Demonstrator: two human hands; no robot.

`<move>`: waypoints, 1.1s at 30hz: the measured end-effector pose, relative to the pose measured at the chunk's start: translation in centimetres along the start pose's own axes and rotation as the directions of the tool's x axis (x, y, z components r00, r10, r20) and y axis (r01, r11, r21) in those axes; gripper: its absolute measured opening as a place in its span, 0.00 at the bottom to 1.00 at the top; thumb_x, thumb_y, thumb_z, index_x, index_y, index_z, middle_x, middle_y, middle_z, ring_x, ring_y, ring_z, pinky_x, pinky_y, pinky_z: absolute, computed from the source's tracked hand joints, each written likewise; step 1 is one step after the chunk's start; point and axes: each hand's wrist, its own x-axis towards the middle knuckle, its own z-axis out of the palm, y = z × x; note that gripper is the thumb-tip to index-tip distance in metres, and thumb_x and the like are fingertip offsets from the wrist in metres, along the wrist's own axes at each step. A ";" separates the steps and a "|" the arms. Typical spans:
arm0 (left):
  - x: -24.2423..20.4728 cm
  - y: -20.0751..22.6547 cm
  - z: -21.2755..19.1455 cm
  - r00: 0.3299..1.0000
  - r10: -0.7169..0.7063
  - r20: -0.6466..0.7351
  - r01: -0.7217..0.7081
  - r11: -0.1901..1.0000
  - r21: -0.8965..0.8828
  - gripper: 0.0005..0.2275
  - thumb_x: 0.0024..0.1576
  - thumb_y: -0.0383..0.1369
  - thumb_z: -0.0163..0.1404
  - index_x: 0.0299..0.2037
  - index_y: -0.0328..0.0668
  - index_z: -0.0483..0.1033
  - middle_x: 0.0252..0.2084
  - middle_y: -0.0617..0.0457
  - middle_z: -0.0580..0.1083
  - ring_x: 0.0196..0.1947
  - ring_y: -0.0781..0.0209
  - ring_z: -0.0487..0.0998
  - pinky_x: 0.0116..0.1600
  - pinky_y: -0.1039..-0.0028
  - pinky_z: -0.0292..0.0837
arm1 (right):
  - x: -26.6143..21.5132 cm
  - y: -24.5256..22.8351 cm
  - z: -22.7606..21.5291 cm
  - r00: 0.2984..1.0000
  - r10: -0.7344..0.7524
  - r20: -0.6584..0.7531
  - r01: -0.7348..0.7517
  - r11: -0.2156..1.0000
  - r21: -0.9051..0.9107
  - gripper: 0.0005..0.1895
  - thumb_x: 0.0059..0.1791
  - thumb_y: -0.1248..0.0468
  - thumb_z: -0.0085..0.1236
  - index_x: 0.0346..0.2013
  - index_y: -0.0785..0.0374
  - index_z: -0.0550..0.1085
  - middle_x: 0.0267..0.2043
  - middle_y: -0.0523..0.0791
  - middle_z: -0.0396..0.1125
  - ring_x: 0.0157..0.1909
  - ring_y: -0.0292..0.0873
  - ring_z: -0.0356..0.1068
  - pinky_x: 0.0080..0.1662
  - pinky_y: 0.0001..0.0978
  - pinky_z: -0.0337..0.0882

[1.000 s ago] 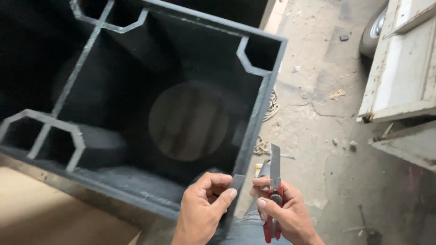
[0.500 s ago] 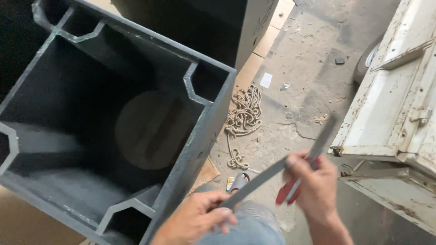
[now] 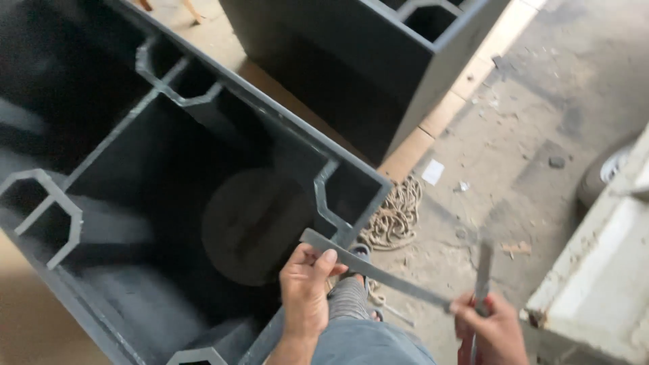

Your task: Trimming excess lining material from the edges of a large speaker cabinet using a utility knife

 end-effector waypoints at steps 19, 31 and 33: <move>14.2 3.4 3.4 0.870 0.309 0.386 -0.492 0.481 0.725 0.13 0.48 0.31 0.63 0.42 0.37 0.80 0.37 0.47 0.80 0.35 0.57 0.82 0.43 0.72 0.81 | 7.3 -8.0 4.1 0.983 0.186 0.007 -0.172 0.922 -0.346 0.05 0.41 0.73 0.71 0.26 0.74 0.81 0.16 0.52 0.63 0.17 0.47 0.59 0.24 0.35 0.57; 15.9 1.9 4.4 0.689 0.547 0.475 -0.608 0.081 0.790 0.11 0.46 0.28 0.66 0.38 0.42 0.80 0.32 0.55 0.72 0.27 0.60 0.71 0.30 0.75 0.73 | 12.2 -15.3 8.8 0.972 0.220 0.077 -0.155 0.857 -0.491 0.03 0.42 0.74 0.67 0.26 0.71 0.79 0.26 0.49 0.72 0.22 0.45 0.61 0.29 0.35 0.63; 15.8 2.1 4.5 0.685 0.543 0.486 -0.627 0.100 0.773 0.09 0.47 0.26 0.63 0.36 0.43 0.79 0.32 0.55 0.72 0.27 0.61 0.73 0.31 0.75 0.74 | 12.2 -16.8 10.3 0.963 0.262 0.059 -0.209 0.869 -0.448 0.02 0.43 0.75 0.64 0.28 0.74 0.78 0.12 0.55 0.56 0.06 0.46 0.49 0.08 0.34 0.53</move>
